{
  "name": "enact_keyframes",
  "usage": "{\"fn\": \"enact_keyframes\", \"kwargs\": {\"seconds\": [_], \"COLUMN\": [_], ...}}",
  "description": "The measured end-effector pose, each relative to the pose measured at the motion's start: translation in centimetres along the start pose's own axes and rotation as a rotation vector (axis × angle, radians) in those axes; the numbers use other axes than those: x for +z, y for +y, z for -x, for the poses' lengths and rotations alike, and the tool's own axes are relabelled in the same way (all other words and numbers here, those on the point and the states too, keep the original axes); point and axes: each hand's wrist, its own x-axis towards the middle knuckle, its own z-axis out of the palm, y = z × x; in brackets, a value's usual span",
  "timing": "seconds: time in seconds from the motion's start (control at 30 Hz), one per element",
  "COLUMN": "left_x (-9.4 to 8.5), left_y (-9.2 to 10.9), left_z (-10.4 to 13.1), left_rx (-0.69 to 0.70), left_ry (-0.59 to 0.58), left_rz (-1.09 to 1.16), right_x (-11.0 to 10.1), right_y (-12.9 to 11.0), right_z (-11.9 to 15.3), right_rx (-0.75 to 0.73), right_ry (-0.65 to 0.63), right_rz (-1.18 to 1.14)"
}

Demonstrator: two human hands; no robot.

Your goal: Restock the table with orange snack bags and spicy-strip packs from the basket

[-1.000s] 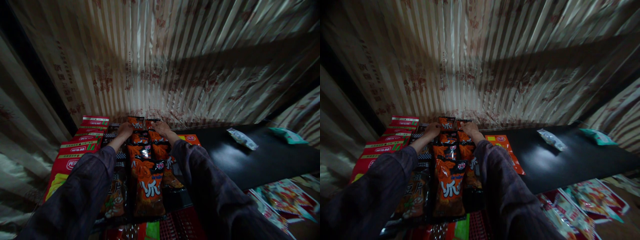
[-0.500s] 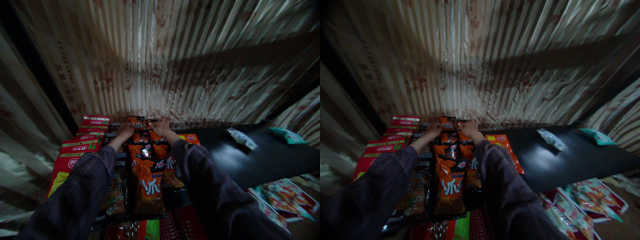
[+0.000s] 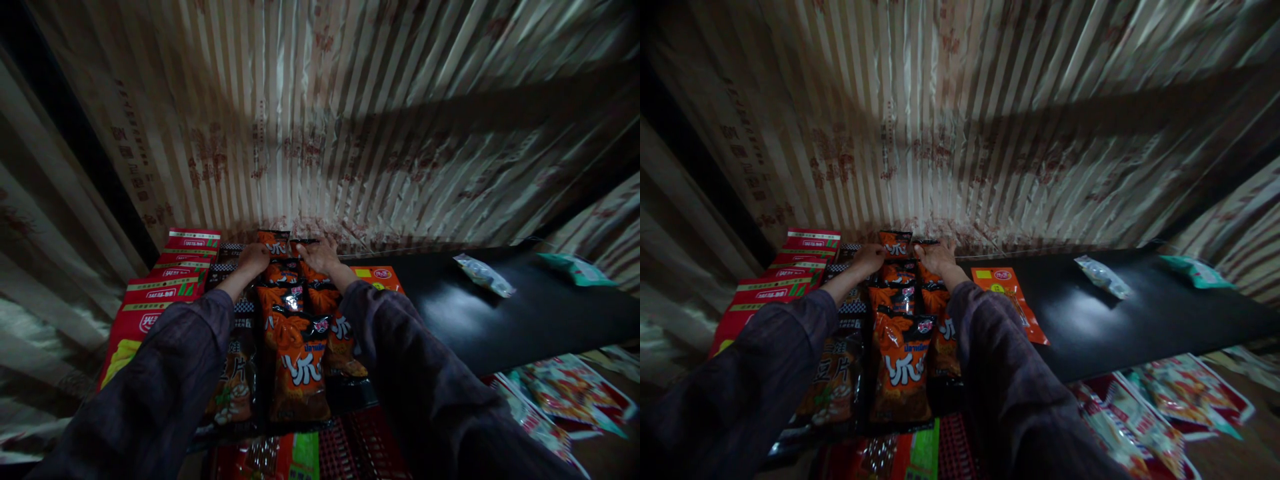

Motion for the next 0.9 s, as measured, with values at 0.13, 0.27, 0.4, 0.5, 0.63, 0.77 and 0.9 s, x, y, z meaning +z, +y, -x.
{"fn": "enact_keyframes", "kwargs": {"seconds": [0.13, 0.27, 0.4, 0.5, 0.63, 0.77, 0.9], "left_x": [-0.1, -0.3, -0.5, -0.6, -0.5, 0.0, 0.3], "left_y": [-0.3, -0.7, -0.7, -0.7, -0.6, -0.9, -1.1], "left_z": [0.1, 0.1, 0.2, 0.3, 0.2, 0.0, -0.2], "left_rx": [-0.009, -0.012, -0.003, 0.010, 0.046, 0.080, 0.077], "left_ry": [0.002, -0.003, -0.007, -0.014, -0.040, -0.075, -0.089], "left_rz": [0.006, 0.006, -0.013, -0.035, -0.078, -0.102, -0.097], "right_x": [-0.1, 0.1, 0.4, 0.3, -0.2, -0.5, -0.3], "right_y": [0.1, 0.1, 0.0, -0.1, -0.7, -1.1, -1.2], "right_z": [0.4, 0.7, 0.7, 0.7, 0.8, 1.0, 1.1], "right_rx": [-0.023, -0.071, -0.081, -0.078, -0.131, -0.190, -0.236], "right_ry": [0.019, 0.052, 0.088, 0.103, 0.077, 0.040, 0.034], "right_rz": [0.000, 0.009, 0.002, -0.018, -0.033, -0.028, -0.040]}}
